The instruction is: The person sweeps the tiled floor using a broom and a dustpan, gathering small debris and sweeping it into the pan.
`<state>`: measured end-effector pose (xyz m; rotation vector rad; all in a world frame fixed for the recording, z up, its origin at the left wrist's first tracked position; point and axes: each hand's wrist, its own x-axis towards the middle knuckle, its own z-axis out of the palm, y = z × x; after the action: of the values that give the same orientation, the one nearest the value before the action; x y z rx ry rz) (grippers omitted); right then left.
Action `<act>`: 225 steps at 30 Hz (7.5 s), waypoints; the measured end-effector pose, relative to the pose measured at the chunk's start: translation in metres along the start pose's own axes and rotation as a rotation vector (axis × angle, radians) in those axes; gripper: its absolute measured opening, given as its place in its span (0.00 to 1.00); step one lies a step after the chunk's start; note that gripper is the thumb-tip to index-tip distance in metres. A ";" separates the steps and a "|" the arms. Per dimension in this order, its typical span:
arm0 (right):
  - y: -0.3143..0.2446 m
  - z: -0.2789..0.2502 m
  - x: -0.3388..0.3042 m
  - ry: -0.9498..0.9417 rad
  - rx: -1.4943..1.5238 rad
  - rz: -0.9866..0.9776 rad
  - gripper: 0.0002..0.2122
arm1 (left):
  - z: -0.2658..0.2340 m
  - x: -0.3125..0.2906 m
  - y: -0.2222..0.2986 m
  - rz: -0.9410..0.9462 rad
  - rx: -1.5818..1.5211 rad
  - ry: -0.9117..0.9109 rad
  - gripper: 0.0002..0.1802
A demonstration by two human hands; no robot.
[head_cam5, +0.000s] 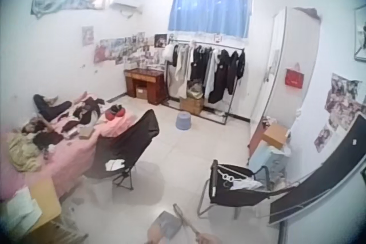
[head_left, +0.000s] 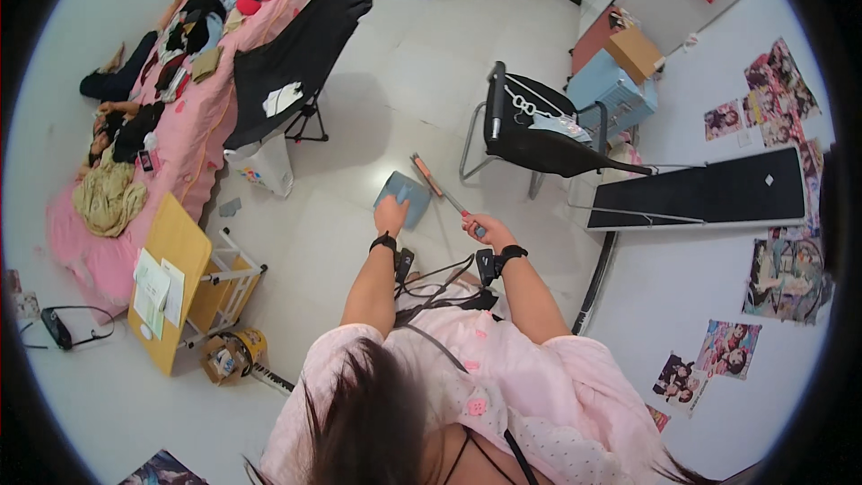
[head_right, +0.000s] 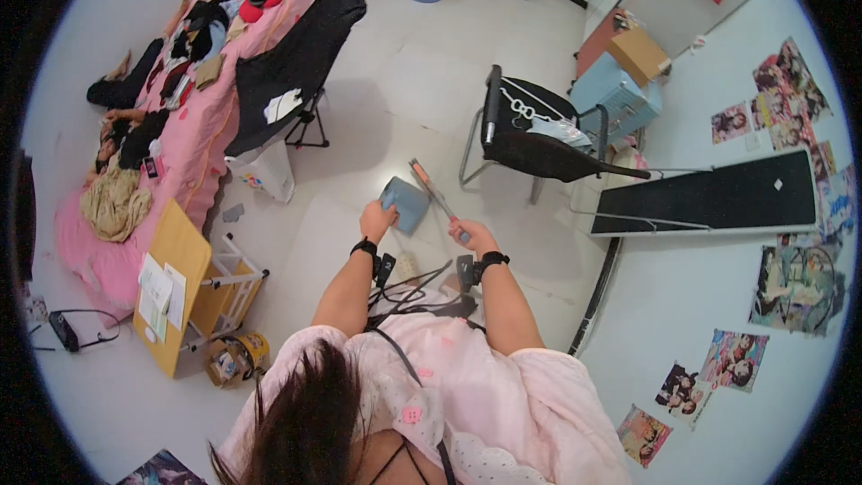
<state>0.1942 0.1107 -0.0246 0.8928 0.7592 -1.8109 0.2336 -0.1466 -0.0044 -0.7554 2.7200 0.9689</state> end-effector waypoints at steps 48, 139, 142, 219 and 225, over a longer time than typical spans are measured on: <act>-0.369 0.260 0.205 0.132 -2.124 0.195 0.03 | -0.079 0.307 0.075 -0.075 0.350 -0.063 0.23; -0.880 0.604 0.543 -0.114 -2.051 -0.079 0.08 | -0.127 0.871 0.303 -0.681 0.043 0.088 0.20; -0.892 0.616 0.539 -0.204 -2.154 0.018 0.09 | -0.129 0.888 0.313 -0.715 0.070 0.069 0.20; -0.935 0.995 0.734 -0.303 -2.511 0.351 0.14 | -0.314 1.125 0.178 -1.092 -0.223 0.434 0.23; -0.922 1.050 0.763 -0.378 -2.721 0.015 0.15 | -0.313 1.126 0.184 -1.123 -0.199 0.395 0.24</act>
<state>-1.1368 -0.7617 0.0133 -1.1783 1.7315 0.2656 -0.8223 -0.6802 -0.0043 -2.3092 1.8319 0.8047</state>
